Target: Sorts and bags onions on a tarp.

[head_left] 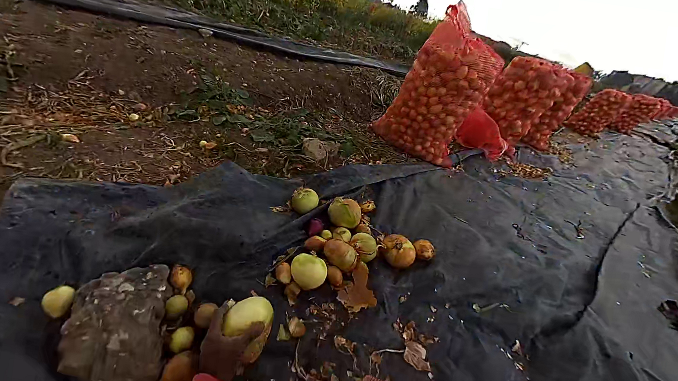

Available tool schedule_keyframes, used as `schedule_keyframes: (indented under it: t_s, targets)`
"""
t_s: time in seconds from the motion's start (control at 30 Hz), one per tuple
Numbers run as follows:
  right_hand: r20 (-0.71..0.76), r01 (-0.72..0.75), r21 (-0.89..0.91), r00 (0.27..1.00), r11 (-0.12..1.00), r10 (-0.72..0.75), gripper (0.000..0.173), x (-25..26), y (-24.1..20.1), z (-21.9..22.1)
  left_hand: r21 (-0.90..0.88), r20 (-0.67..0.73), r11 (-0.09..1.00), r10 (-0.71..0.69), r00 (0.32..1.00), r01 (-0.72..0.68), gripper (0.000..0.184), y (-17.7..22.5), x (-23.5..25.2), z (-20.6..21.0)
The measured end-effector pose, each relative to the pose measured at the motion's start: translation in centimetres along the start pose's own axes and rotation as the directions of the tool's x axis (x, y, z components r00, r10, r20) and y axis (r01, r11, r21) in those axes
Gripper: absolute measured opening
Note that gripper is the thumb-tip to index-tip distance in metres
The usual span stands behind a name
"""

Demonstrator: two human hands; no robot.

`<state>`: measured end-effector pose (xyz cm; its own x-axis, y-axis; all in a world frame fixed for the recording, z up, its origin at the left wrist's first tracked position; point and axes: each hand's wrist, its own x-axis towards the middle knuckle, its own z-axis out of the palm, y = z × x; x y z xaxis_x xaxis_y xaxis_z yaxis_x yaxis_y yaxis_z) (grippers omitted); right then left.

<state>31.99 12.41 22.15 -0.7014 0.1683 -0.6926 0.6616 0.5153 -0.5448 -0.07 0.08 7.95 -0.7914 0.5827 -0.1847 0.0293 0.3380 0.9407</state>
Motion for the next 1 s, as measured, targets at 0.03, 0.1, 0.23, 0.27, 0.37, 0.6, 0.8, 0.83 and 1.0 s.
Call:
schedule_keyframes:
  t_s: [0.03, 0.1, 0.23, 0.27, 0.37, 0.6, 0.8, 0.83, 1.0]
  targets:
    - [0.032, 0.041, 0.012, 0.999, 0.999, -0.041, 0.091, 0.1, 0.9, -0.2, -0.207, 0.051, 0.978, 0.006, 0.999, 0.005, 0.092, 1.6, -1.7, 0.2]
    - [0.040, 0.053, 0.018, 0.998, 0.998, -0.054, 0.091, 0.3, 1.1, -0.8, -0.520, 0.275, 0.853, 0.223, 0.935, -0.050, 0.087, 5.1, -5.1, 0.5]
    - [-0.186, 0.058, -0.032, 0.981, 0.998, -0.063, 0.078, -0.5, -0.2, -3.5, -0.612, 0.748, 0.787, 0.542, 0.383, 0.083, 0.090, 11.2, -4.8, 3.5]
    - [-0.221, -0.005, -0.026, 0.975, 1.000, -0.001, 0.082, -1.1, -0.7, -4.4, -0.465, 0.776, 0.885, 0.418, 0.472, -0.018, 0.084, 12.5, -3.3, 4.6]
    - [-0.316, -0.097, 0.000, 0.944, 0.995, 0.092, 0.085, -3.1, 0.4, -5.0, 0.383, 0.525, 0.872, 0.065, 0.849, -0.304, 0.091, 13.6, 2.8, 10.9]
    - [-0.197, -0.192, 0.165, 0.955, 0.968, 0.223, 0.086, -6.3, 4.3, -2.1, 0.763, 0.409, 0.554, -0.014, 0.912, -0.334, 0.090, 8.5, 9.1, 16.9]
    - [-0.247, 0.012, 0.275, 0.967, 0.961, 0.059, 0.068, -3.9, 6.4, -1.2, -0.387, 0.797, 0.922, 0.341, 0.500, -0.012, 0.083, 13.0, 2.2, 12.9]
    - [-0.245, 0.021, 0.279, 0.968, 0.960, 0.050, 0.065, -3.8, 6.2, -1.2, -0.445, 0.866, 0.894, 0.414, 0.281, 0.056, 0.089, 13.8, 1.7, 13.1]
    - [-0.186, -0.143, 0.292, 0.961, 0.946, 0.203, 0.073, -4.1, 6.5, -2.3, 0.326, 0.549, 0.867, 0.151, 0.822, -0.377, 0.091, 15.2, 6.1, 21.2]
